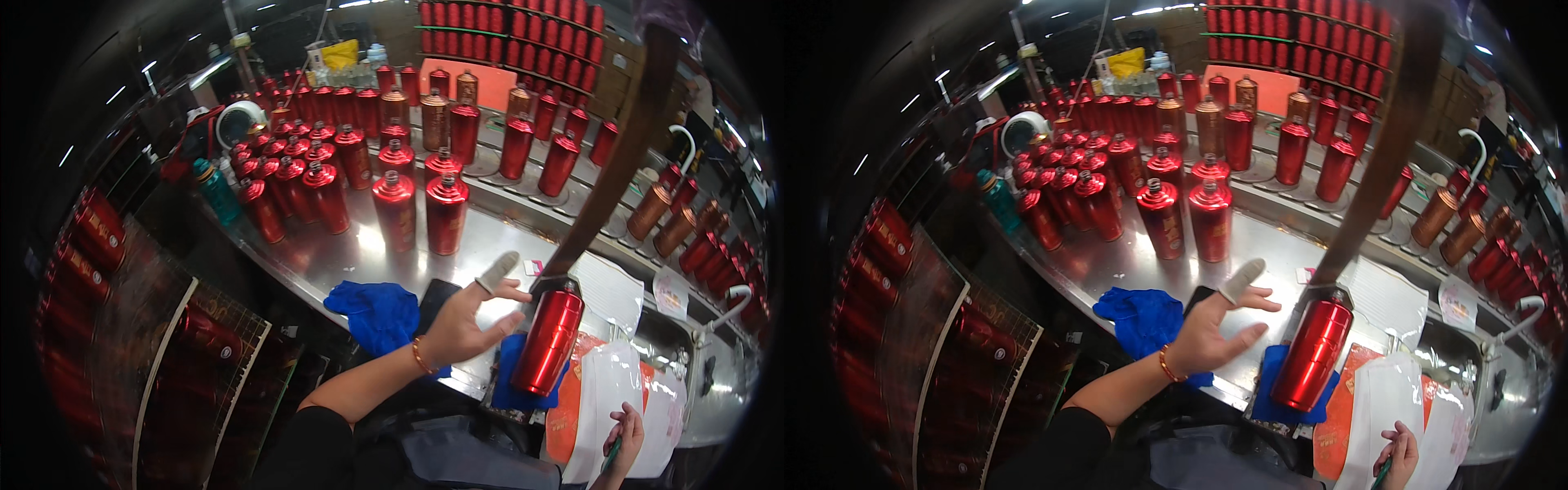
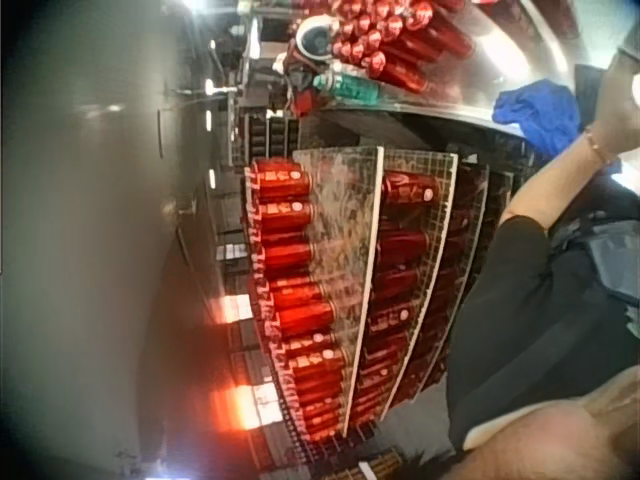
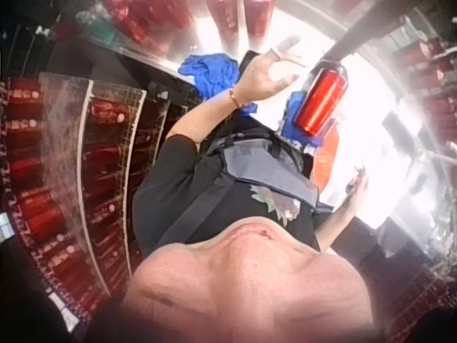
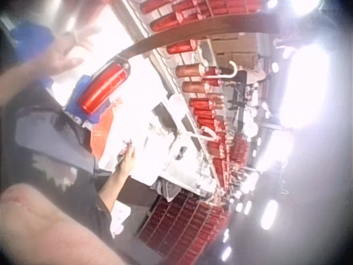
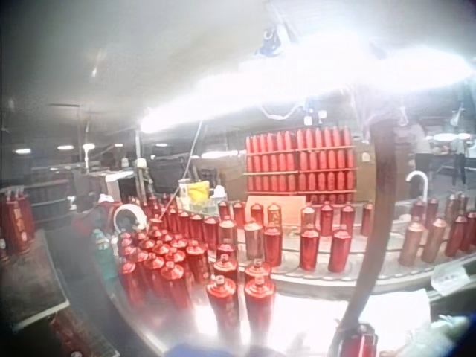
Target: The person picks red cylindrical cans from a metal table, applies paper labels to their sides, smooths the labels with a green tool, and places the finished cans on a nearby shelf. The process is repeated for multiple cans.
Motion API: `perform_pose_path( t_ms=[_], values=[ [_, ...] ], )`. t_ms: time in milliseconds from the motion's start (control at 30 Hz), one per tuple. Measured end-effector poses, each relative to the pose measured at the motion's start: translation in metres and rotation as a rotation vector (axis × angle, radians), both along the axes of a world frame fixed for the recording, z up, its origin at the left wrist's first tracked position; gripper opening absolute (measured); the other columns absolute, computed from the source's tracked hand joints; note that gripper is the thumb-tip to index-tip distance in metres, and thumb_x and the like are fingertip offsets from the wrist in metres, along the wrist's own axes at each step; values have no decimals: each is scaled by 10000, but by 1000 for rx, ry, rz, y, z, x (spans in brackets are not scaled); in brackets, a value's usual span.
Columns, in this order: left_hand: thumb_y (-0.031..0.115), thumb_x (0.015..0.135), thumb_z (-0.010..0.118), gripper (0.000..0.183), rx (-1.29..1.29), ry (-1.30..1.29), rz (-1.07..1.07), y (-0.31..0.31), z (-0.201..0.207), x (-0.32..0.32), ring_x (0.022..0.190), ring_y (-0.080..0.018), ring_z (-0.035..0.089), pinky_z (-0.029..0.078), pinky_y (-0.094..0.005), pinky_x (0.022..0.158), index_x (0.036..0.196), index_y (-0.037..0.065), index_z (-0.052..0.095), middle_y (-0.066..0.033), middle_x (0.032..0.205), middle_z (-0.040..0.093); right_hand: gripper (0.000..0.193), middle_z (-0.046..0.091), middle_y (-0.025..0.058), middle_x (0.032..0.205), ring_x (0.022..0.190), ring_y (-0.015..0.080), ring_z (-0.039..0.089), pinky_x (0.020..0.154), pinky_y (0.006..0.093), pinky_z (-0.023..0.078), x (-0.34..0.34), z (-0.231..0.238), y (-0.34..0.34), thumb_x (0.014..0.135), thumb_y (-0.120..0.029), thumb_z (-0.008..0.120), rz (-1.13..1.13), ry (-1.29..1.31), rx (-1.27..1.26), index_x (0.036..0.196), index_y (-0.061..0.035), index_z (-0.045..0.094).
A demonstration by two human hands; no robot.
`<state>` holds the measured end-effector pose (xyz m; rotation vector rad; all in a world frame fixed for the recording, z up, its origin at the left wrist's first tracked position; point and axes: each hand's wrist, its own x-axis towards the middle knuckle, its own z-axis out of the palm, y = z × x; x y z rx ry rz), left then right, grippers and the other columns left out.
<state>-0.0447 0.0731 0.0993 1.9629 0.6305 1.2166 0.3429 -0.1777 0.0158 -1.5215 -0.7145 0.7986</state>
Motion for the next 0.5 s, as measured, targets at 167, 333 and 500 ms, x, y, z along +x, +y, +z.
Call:
perform_pose_path(
  t_ms=[167, 333, 500],
  values=[
    [216, 904, 721, 834, 2, -64, -220, -44, -28, 58, 1332, -340, 485, 362, -438, 1143, 1598, 107, 271, -180, 1408, 564, 394, 680, 122, 958, 411, 32, 424, 293, 196, 302, -3, 11, -48, 1084, -294, 487, -98, -27, -56, 1290, 29, 577],
    [291, 892, 730, 808, -24, 8, -166, -61, -53, 68, 1405, -385, 363, 342, -445, 1153, 1555, 57, 333, -211, 1510, 366, 410, 675, 118, 977, 427, 32, 436, 296, 196, 304, 19, -11, -104, 1082, -300, 488, -234, -6, -90, 1311, 32, 563],
    [307, 868, 751, 861, 38, 97, -74, -66, -64, 69, 1432, -396, 317, 292, -459, 1180, 1555, 26, 315, -219, 1540, 322, 401, 669, 114, 989, 438, 34, 442, 299, 194, 315, 5, -9, -86, 1078, -287, 498, -184, 28, -79, 1310, 33, 566]
  ],
)
